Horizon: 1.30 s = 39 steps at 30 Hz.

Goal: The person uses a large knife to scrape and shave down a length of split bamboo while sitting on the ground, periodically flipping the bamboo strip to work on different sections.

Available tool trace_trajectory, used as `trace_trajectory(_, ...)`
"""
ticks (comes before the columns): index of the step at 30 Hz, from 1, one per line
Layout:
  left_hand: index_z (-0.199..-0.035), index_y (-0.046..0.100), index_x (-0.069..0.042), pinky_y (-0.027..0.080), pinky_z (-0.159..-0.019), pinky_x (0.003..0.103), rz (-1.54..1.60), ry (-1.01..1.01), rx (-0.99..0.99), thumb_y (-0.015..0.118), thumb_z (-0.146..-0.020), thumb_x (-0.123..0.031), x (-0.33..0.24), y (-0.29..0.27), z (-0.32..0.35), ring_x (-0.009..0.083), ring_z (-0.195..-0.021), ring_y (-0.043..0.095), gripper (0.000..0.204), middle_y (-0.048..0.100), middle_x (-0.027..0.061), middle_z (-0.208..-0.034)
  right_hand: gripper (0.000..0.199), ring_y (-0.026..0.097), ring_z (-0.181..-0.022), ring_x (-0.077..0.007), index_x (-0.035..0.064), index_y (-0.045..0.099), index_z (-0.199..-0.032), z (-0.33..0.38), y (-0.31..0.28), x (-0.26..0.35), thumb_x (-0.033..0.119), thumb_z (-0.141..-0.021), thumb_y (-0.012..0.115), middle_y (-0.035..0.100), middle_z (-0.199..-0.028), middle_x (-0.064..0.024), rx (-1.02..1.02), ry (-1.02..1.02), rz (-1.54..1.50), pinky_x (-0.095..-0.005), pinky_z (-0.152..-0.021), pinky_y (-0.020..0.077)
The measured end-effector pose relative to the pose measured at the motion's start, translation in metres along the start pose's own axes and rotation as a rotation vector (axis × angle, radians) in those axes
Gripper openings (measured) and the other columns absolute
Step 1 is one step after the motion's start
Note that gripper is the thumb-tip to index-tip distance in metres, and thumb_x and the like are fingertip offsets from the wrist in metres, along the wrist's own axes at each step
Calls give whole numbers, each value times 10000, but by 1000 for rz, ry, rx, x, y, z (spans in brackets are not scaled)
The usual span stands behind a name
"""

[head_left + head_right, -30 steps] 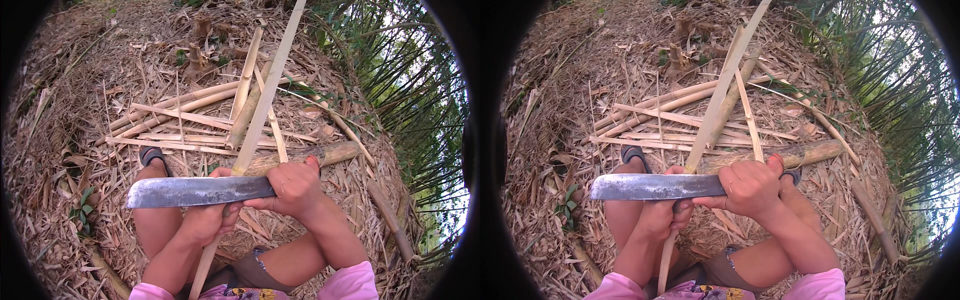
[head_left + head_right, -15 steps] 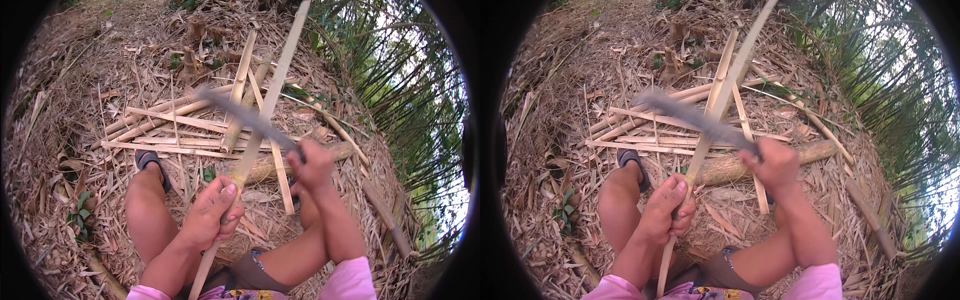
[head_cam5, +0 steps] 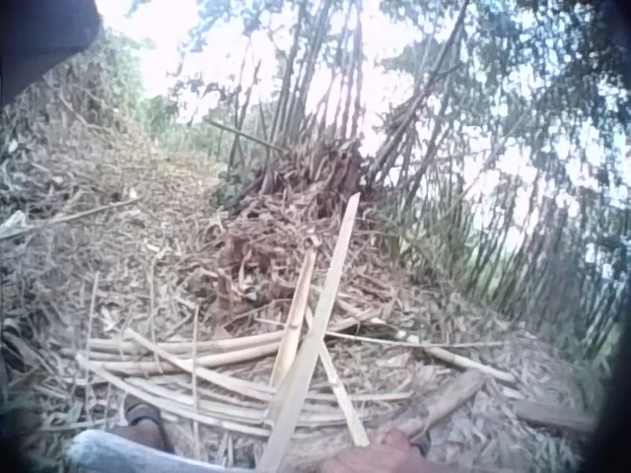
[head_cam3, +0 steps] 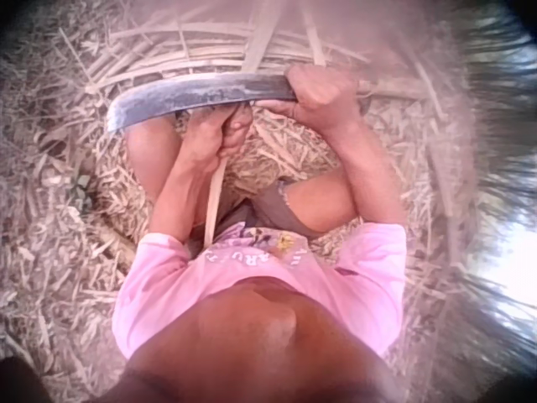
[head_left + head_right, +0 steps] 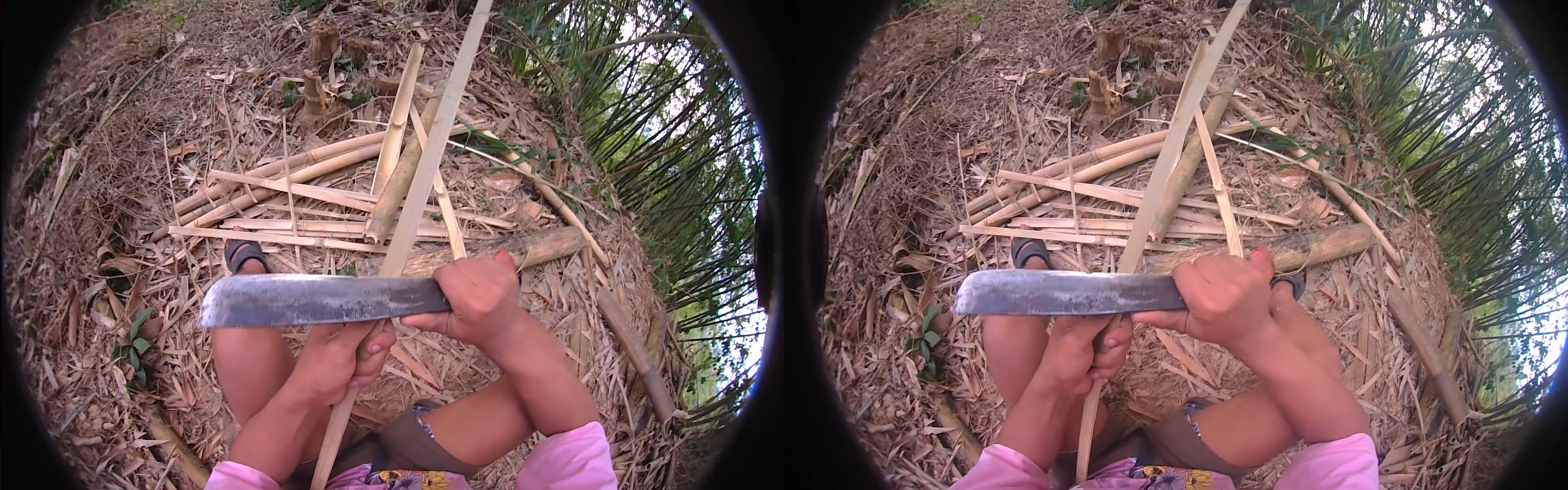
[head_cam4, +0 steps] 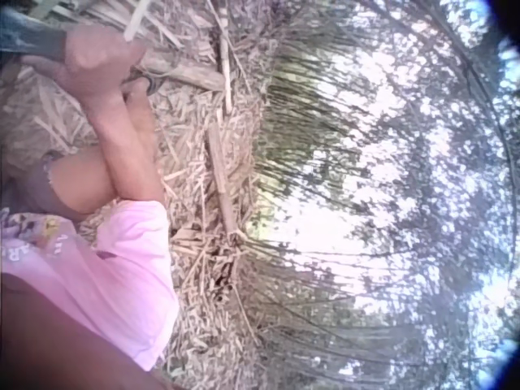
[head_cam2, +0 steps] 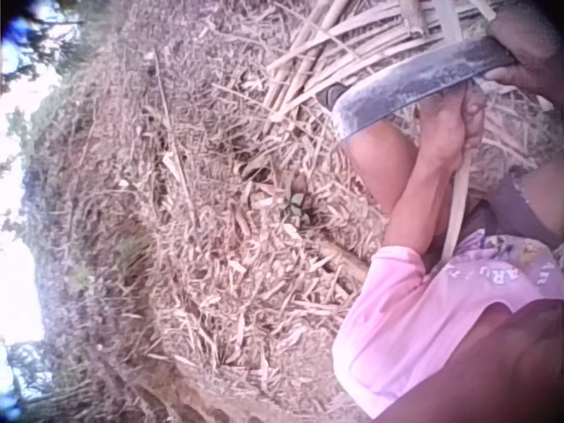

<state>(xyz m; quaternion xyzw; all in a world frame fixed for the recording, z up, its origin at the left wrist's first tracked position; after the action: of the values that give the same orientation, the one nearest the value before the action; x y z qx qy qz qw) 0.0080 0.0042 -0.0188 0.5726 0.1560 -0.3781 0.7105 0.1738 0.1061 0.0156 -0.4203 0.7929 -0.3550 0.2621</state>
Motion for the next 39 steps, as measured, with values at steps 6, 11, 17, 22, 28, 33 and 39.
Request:
trace_trajectory(6,-1071,483,-112,222,-350,205,43,-9,6,471,-1043,-327,4,0,-2,35,-407,284,217,424,-3,-670,631,472,-395,-184,133,467,-574,3,0,1,713,-752,641,421,-480,-12,24,-3,-66,-348,-434,301)
trace_trajectory(11,-1110,455,-160,210,-340,197,74,22,33,472,-1038,-372,5,-3,-1,33,-401,276,225,412,-7,-663,633,484,-407,-190,127,475,-576,3,4,-1,710,-758,639,425,-489,-12,-1,-47,-92,-334,-417,332)
trace_trajectory(17,-1096,436,-176,207,-335,192,48,23,65,425,-1039,-454,4,-4,-3,29,-404,251,283,403,-9,-667,636,483,-410,-188,115,493,-584,-4,-4,9,709,-764,635,416,-495,-21,18,-74,-63,-336,-421,354)
trace_trajectory(22,-1139,434,-188,210,-334,185,166,-5,116,403,-1041,-469,7,-8,-2,28,-410,240,299,386,-12,-667,627,483,-426,-184,119,499,-590,-3,-4,7,710,-742,645,410,-503,-18,24,-49,-35,-341,-449,340)
trace_trajectory(28,-1221,439,-197,210,-331,186,152,-54,95,400,-1043,-458,11,-8,-5,34,-408,232,318,374,-16,-665,637,451,-448,-196,126,506,-600,0,-4,-8,742,-719,617,402,-518,-16,-1,-90,102,-388,-631,342)
trace_trajectory(33,-1180,459,-139,210,-326,196,144,-38,54,362,-1069,-376,9,-5,-5,44,-395,230,279,373,-13,-653,630,463,-461,-215,116,522,-621,-2,-1,-23,726,-759,601,419,-523,-26,-62,-127,134,-389,-615,356)
trace_trajectory(39,-1066,462,-90,217,-307,210,135,-23,114,381,-1067,-325,2,-3,3,45,-372,227,248,377,-3,-633,522,526,-443,-265,132,531,-616,14,-11,-110,589,-845,637,488,-517,-58,-121,613,154,-388,-436,387)
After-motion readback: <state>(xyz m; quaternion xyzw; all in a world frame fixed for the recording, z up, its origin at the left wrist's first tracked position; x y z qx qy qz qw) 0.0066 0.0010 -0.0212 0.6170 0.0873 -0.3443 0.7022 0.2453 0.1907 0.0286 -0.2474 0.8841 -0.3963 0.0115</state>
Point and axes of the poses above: each hand's wrist, its own z-axis away from the middle knuckle, its own y-axis out of the palm, x = y × z, the point moved 2 cm from there along -z, towards the middle knuckle
